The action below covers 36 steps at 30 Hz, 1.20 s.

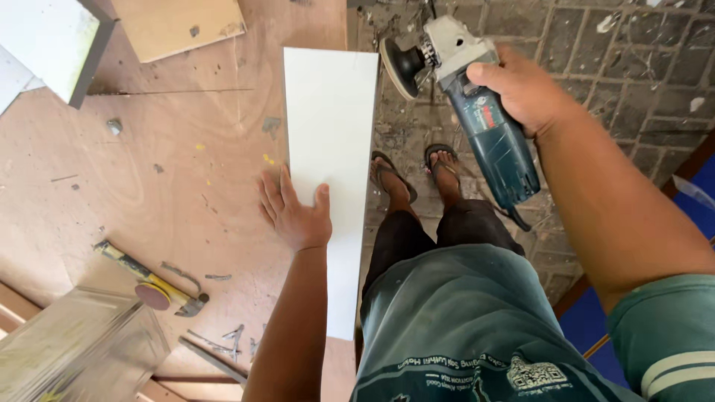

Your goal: The person uses a power sander to smooth the edges and surfaces of several wooden planks and a white-painted wooden board on a workbench.

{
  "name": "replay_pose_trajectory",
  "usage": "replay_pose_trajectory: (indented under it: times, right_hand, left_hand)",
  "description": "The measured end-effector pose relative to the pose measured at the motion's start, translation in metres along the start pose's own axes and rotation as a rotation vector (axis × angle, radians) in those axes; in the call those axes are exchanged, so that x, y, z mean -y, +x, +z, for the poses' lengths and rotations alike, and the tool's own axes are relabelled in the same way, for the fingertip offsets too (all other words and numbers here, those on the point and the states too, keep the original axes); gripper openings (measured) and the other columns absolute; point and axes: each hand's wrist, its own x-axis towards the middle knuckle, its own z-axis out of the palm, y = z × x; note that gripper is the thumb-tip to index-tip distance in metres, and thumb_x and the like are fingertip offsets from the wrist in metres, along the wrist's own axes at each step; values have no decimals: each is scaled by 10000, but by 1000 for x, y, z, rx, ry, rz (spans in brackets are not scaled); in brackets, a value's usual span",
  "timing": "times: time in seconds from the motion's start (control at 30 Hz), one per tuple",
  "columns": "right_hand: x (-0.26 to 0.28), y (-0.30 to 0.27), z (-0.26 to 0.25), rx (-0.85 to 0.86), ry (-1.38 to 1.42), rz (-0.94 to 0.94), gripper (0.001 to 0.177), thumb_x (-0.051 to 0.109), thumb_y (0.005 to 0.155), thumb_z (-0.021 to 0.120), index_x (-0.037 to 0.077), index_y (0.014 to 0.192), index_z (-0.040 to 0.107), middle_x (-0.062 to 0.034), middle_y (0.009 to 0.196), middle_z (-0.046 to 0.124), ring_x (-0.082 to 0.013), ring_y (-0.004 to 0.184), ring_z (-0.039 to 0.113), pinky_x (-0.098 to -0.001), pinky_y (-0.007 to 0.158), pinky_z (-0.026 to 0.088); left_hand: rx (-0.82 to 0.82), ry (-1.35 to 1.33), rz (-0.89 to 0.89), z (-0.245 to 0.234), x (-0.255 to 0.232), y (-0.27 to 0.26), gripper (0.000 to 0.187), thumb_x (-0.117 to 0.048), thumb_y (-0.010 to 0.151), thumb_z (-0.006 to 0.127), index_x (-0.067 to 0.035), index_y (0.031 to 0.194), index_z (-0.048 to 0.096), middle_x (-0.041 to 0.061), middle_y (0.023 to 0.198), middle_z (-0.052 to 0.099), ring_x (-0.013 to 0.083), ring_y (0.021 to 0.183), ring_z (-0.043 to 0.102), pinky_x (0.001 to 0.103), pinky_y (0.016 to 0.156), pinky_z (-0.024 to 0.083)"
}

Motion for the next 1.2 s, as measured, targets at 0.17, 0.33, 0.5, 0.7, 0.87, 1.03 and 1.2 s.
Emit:
replay_pose_trajectory:
  times: [0.17,0.33,0.5,0.7,0.87,1.03,1.2]
  right_hand:
    - [-4,10,-4,36,-52,-8,1017,503,924,598,72,1663,48,-230,1483,567,-290,1088,678,-463,839,570]
    - [-3,13,-8,76,33,8,1068,495,927,633,88,1664,-26,-220,1379,652,-302,961,727,-470,766,607]
    - [7,13,-5,101,77,38,960,399,1008,599,118,1673,-33,-206,1249,699,-315,919,725,-490,760,619]
    - [6,23,-4,187,123,-3,734,422,931,631,112,1537,355,-175,1111,689,-295,858,709,-448,712,618]
    - [25,-25,7,-35,-79,214,1009,552,913,621,159,1682,99,-174,1315,680,-277,1046,699,-483,881,599]
    - [-95,-10,-21,-52,-19,34,787,632,910,684,134,1503,545,-262,1386,581,-461,1252,586,-660,1005,446]
    - [-49,-123,-24,-169,87,177,829,565,952,659,20,1548,471,-310,1488,474,-462,1349,490,-652,1089,381]
  left_hand:
    - [-14,24,-7,2,1,0,838,-764,946,460,-190,1555,506,104,1653,408,313,1560,352,569,1241,294]
    - [17,10,3,-1,0,1,841,-750,947,477,-168,1554,500,132,1654,400,342,1561,339,581,1243,289]
    - [-7,12,24,-2,0,2,829,-735,953,483,-156,1546,509,151,1639,422,356,1548,364,574,1230,309]
    - [-4,11,27,-1,0,1,835,-746,957,463,-154,1545,510,153,1641,417,354,1550,362,581,1234,305]
    - [32,-9,-11,-3,0,-1,855,-760,947,461,-169,1565,486,131,1660,391,332,1568,324,582,1249,274]
    - [10,-27,-59,5,5,3,883,-661,778,738,-215,1514,538,137,1622,424,366,1514,385,629,1185,332]
    - [-66,-291,-138,10,-29,-55,702,-363,786,877,-71,1355,589,244,1379,561,439,1263,591,549,1062,437]
